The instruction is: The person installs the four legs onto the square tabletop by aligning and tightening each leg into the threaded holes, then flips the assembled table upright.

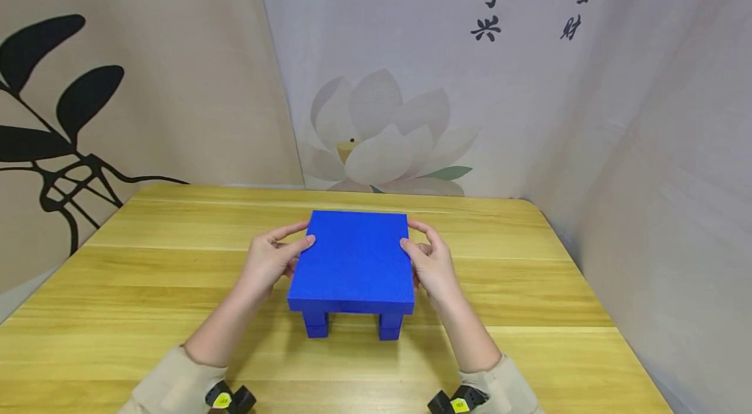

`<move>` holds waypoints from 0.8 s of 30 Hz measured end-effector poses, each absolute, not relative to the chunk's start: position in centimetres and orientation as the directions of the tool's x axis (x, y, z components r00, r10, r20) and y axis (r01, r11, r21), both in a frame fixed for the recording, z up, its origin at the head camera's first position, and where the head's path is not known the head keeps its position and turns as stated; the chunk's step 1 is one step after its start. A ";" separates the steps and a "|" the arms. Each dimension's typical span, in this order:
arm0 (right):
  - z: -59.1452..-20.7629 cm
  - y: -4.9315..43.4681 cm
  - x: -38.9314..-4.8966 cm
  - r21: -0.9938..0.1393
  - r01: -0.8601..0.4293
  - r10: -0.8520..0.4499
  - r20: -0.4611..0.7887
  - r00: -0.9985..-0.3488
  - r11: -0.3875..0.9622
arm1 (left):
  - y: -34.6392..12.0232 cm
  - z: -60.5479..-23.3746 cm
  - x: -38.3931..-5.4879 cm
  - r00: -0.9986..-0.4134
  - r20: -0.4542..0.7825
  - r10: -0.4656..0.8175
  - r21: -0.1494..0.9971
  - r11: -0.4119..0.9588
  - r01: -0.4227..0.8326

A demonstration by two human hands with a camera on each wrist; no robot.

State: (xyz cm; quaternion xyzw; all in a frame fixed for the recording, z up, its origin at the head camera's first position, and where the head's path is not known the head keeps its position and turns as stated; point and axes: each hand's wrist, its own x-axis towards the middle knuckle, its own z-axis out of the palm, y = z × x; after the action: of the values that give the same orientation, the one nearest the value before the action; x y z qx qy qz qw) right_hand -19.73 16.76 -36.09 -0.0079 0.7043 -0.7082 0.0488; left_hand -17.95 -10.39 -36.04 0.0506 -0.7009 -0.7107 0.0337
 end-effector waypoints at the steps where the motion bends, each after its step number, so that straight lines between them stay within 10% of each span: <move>1: -36.2 16.8 -19.7 -0.998 0.058 -0.082 -0.057 -0.995 -0.003 | -10.4 -36.1 -18.0 -0.993 -0.025 -0.118 1.000 -0.016 -0.024; 24: -36.6 16.8 -19.6 -0.997 0.060 -0.073 -0.062 -0.995 0.041 | -10.1 -36.3 -17.5 -0.990 -0.020 -0.139 1.000 0.002 -0.020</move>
State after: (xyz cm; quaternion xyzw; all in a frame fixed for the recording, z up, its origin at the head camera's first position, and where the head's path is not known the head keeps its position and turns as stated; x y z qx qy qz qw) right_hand -19.55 16.82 -36.63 -0.0045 0.7200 -0.6923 0.0477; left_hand -17.53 -10.09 -36.30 0.0565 -0.7065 -0.7042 0.0422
